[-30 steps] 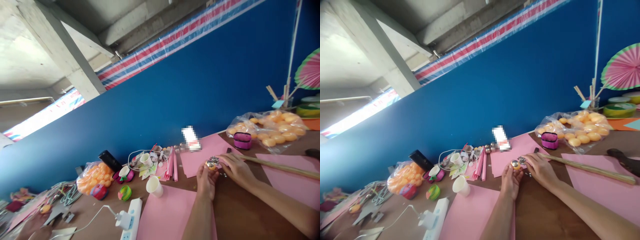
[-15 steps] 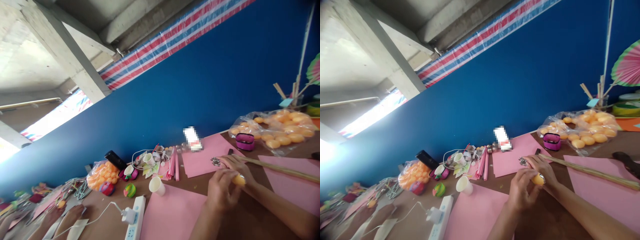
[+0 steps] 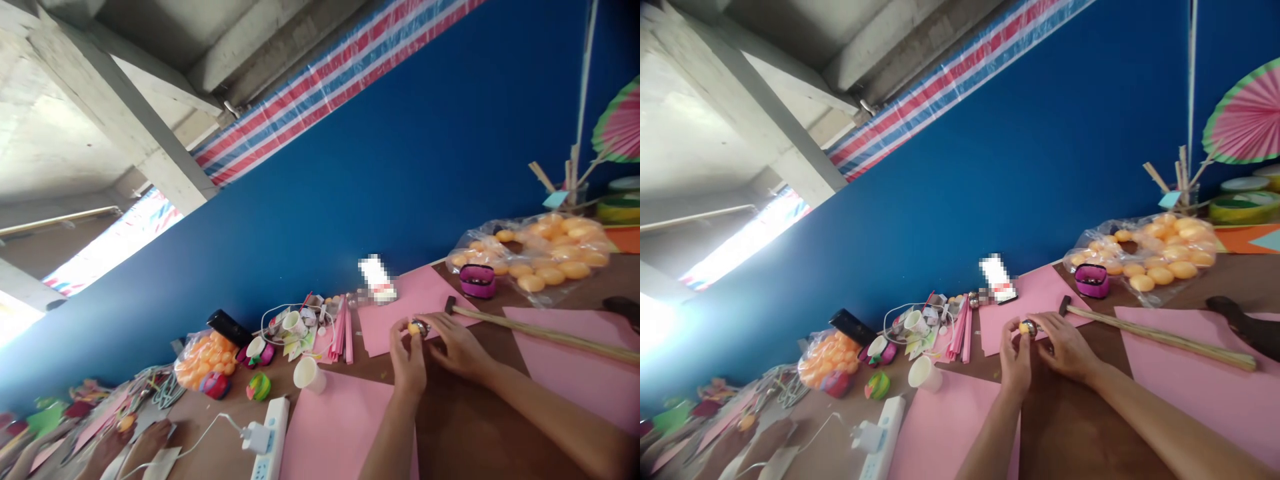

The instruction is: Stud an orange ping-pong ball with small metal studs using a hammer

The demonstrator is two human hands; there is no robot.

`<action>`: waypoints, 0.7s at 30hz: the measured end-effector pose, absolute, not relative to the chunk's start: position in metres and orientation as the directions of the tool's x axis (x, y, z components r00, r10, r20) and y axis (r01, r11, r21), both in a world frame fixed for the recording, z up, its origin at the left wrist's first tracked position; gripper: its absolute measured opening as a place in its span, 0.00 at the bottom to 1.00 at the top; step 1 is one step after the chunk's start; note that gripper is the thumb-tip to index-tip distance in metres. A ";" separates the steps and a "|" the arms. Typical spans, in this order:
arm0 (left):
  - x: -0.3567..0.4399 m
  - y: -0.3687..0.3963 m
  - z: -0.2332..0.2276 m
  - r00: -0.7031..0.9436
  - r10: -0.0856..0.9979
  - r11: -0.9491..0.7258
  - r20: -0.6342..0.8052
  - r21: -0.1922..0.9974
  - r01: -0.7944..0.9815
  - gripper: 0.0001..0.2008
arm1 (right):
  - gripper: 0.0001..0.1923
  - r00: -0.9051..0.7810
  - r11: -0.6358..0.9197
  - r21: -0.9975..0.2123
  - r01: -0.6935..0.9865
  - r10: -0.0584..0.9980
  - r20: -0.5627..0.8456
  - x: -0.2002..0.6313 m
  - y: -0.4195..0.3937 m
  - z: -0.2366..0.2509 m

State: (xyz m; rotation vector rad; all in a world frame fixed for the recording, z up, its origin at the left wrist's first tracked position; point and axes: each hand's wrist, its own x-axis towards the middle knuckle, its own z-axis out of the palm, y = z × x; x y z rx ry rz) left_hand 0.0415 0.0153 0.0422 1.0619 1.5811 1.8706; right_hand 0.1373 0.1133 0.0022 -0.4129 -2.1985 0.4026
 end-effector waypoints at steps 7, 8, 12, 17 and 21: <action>0.035 0.021 0.017 -0.538 0.807 -0.169 0.243 0.968 0.183 0.17 | 0.17 -0.584 0.877 -0.456 0.152 0.452 0.675 0.133 0.114 0.001; 0.035 0.020 0.018 -0.543 0.806 -0.153 0.236 0.969 0.195 0.17 | 0.17 -0.579 0.875 -0.456 0.163 0.459 0.674 0.133 0.115 0.000; 0.035 0.014 0.034 -0.568 0.771 -0.139 0.287 0.947 0.290 0.20 | 0.17 -0.530 0.855 -0.462 0.236 0.512 0.676 0.133 0.117 0.000; 0.035 0.007 0.072 -0.520 0.654 -0.265 0.550 0.810 0.523 0.19 | 0.17 -0.534 0.855 -0.454 0.252 0.514 0.672 0.133 0.115 0.001; 0.036 0.002 0.097 -0.374 0.561 -0.281 0.739 0.595 0.753 0.19 | 0.17 -0.525 0.844 -0.474 0.252 0.531 0.665 0.132 0.113 -0.001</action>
